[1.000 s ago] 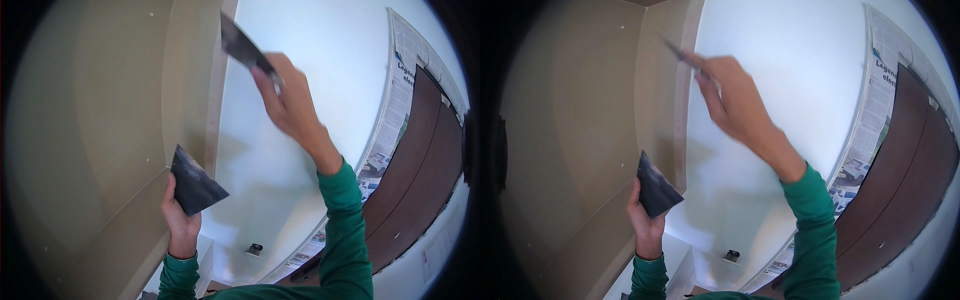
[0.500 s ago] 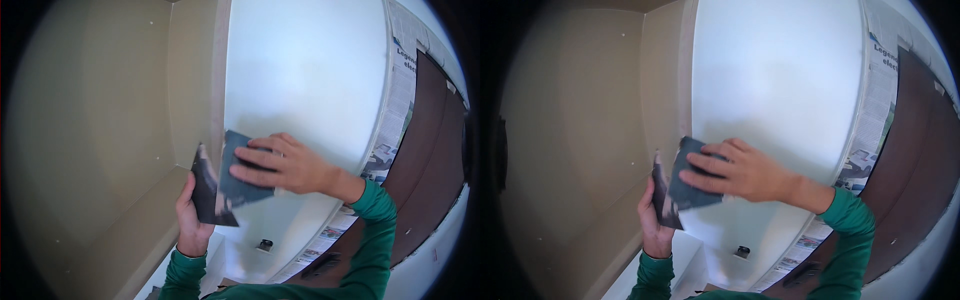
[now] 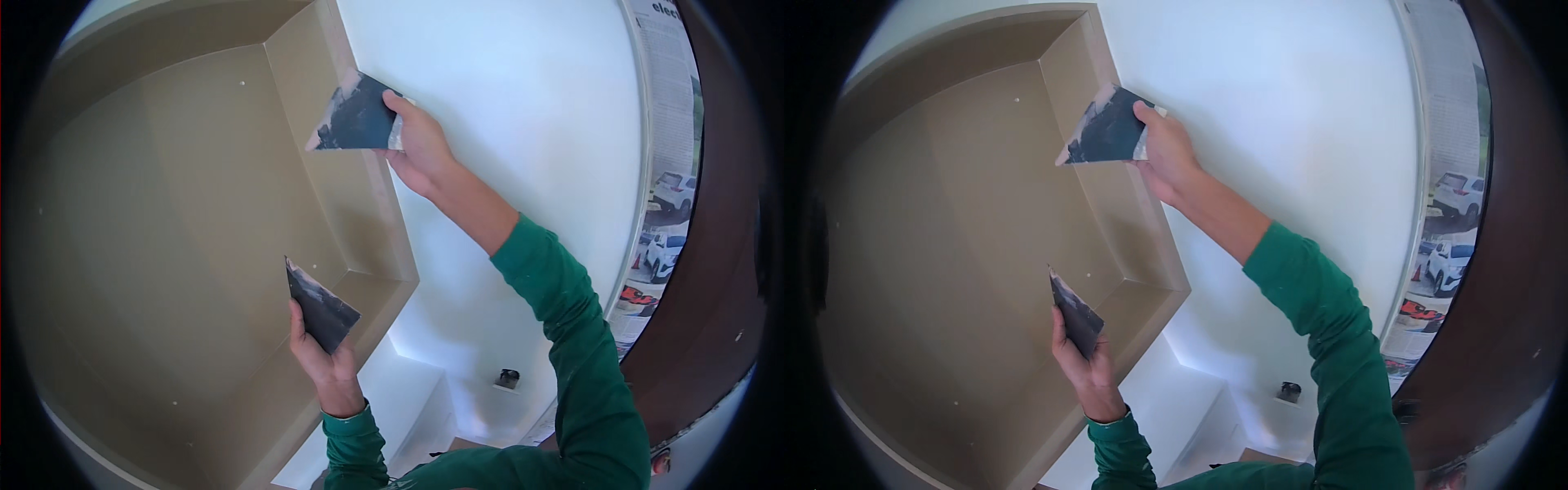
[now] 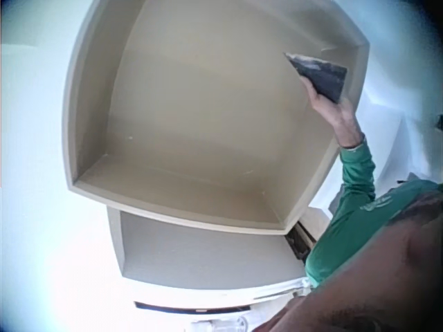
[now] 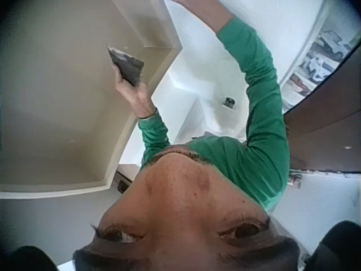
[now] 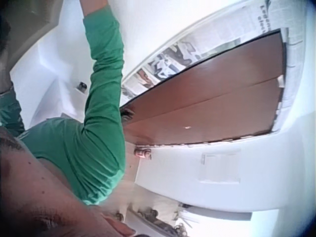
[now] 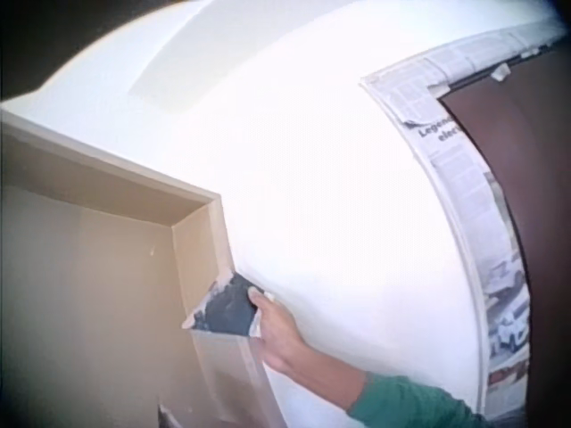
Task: The person scrapes excess material from the edge of an architectural structure using dual hand scrapers.
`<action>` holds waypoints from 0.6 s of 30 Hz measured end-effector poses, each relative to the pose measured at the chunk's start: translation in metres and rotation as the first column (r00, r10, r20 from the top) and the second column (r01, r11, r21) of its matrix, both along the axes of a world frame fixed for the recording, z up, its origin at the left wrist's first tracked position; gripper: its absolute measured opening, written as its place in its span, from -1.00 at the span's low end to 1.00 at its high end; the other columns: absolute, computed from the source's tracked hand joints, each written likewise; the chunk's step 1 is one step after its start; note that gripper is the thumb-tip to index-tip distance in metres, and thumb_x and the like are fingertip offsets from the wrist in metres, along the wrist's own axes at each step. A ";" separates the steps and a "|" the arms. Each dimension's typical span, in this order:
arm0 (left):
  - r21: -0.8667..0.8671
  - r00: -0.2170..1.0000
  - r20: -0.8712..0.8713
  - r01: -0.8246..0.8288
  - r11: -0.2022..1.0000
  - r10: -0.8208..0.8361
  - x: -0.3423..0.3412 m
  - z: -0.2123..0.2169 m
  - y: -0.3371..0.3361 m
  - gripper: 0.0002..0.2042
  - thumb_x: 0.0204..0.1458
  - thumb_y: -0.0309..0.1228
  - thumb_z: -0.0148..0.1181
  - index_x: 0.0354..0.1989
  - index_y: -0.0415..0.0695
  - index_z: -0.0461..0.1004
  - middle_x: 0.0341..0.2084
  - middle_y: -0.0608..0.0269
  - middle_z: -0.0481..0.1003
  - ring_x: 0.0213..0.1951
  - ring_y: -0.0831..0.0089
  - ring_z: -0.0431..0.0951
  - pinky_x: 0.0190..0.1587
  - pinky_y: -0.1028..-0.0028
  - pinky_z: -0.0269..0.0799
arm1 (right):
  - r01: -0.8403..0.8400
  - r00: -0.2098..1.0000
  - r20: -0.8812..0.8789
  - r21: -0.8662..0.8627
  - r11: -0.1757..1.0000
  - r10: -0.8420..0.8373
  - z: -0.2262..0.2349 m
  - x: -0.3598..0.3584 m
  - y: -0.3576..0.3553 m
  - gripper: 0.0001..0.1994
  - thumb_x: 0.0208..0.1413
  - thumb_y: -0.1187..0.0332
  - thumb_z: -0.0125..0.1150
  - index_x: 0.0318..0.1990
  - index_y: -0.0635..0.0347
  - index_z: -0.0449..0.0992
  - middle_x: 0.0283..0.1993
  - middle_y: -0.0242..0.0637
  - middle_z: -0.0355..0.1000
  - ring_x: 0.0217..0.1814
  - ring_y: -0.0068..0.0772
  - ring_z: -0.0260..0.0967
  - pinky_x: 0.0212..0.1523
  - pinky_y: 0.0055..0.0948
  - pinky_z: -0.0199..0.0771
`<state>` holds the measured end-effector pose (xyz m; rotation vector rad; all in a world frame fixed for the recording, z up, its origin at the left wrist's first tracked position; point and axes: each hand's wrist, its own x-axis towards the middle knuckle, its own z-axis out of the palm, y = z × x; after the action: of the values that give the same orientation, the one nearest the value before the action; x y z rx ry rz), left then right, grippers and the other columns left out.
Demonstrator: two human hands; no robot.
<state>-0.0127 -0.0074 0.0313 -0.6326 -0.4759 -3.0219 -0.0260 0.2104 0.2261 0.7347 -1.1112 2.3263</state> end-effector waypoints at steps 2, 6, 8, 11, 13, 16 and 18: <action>-0.014 0.998 0.054 -0.040 0.999 0.041 0.004 0.001 0.004 -0.70 0.32 -0.25 0.08 0.08 -0.17 0.47 -0.06 0.19 0.57 -0.04 0.34 0.57 0.06 0.31 0.49 | 0.010 1.000 -0.017 -0.062 0.998 -0.011 0.006 -0.010 -0.003 -0.70 0.41 0.26 -0.05 0.14 0.26 0.34 0.11 -0.29 0.38 0.14 -0.36 0.38 0.20 -0.20 0.42; -0.033 0.996 0.054 -0.070 0.997 0.072 0.004 0.002 0.007 -0.70 0.31 -0.24 0.08 0.07 -0.16 0.47 -0.09 0.21 0.58 -0.06 0.35 0.59 0.05 0.32 0.50 | 0.000 1.000 0.001 -0.188 0.982 0.000 0.016 -0.024 -0.004 -0.71 0.41 0.28 -0.09 0.12 0.26 0.34 0.09 -0.21 0.42 0.04 -0.28 0.45 0.06 -0.14 0.47; -0.038 0.999 0.017 -0.041 0.998 0.041 0.000 -0.004 0.006 -0.70 0.31 -0.23 0.08 0.06 -0.16 0.48 -0.10 0.22 0.59 -0.07 0.35 0.60 0.05 0.32 0.50 | 0.010 1.000 0.016 -0.194 0.981 -0.007 0.017 -0.030 -0.004 -0.71 0.41 0.29 -0.10 0.13 0.26 0.33 0.09 -0.21 0.41 0.05 -0.28 0.44 0.05 -0.14 0.48; -0.042 0.998 0.046 -0.045 0.998 0.047 -0.002 -0.004 0.007 -0.71 0.32 -0.24 0.08 0.04 -0.16 0.49 -0.11 0.23 0.60 -0.09 0.36 0.61 0.04 0.33 0.52 | 0.016 0.998 0.056 -0.186 0.982 -0.006 0.019 -0.034 -0.005 -0.71 0.41 0.29 -0.09 0.14 0.26 0.31 0.13 -0.22 0.33 0.09 -0.32 0.37 0.11 -0.21 0.46; -0.011 0.998 0.061 -0.024 1.000 0.025 0.001 -0.002 0.009 -0.72 0.32 -0.24 0.08 0.03 -0.16 0.49 -0.10 0.22 0.60 -0.08 0.35 0.61 0.04 0.33 0.52 | 0.014 0.998 0.062 -0.184 0.983 -0.003 0.020 -0.034 -0.006 -0.72 0.41 0.30 -0.08 0.14 0.25 0.31 0.14 -0.22 0.30 0.09 -0.34 0.34 0.13 -0.24 0.46; -0.001 0.998 0.061 -0.024 1.000 0.025 0.002 0.000 0.010 -0.72 0.32 -0.24 0.08 0.03 -0.16 0.49 -0.09 0.21 0.60 -0.08 0.35 0.61 0.03 0.32 0.53 | 0.000 0.999 0.035 -0.198 0.980 0.007 0.023 -0.038 -0.007 -0.73 0.41 0.30 -0.08 0.13 0.24 0.32 0.11 -0.22 0.32 0.07 -0.33 0.35 0.12 -0.24 0.45; 0.004 0.998 0.052 -0.021 1.000 0.021 0.002 -0.001 0.010 -0.72 0.32 -0.25 0.07 0.03 -0.16 0.49 -0.10 0.21 0.60 -0.08 0.34 0.61 0.03 0.32 0.53 | -0.021 0.999 0.020 -0.215 0.976 0.026 0.029 -0.044 -0.006 -0.74 0.40 0.31 -0.08 0.11 0.24 0.33 0.10 -0.21 0.33 0.07 -0.32 0.35 0.11 -0.23 0.45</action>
<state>-0.0110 0.0022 0.0306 -0.5463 -0.4743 -3.0249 -0.0702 0.2047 0.2555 0.6452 -0.8464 2.4311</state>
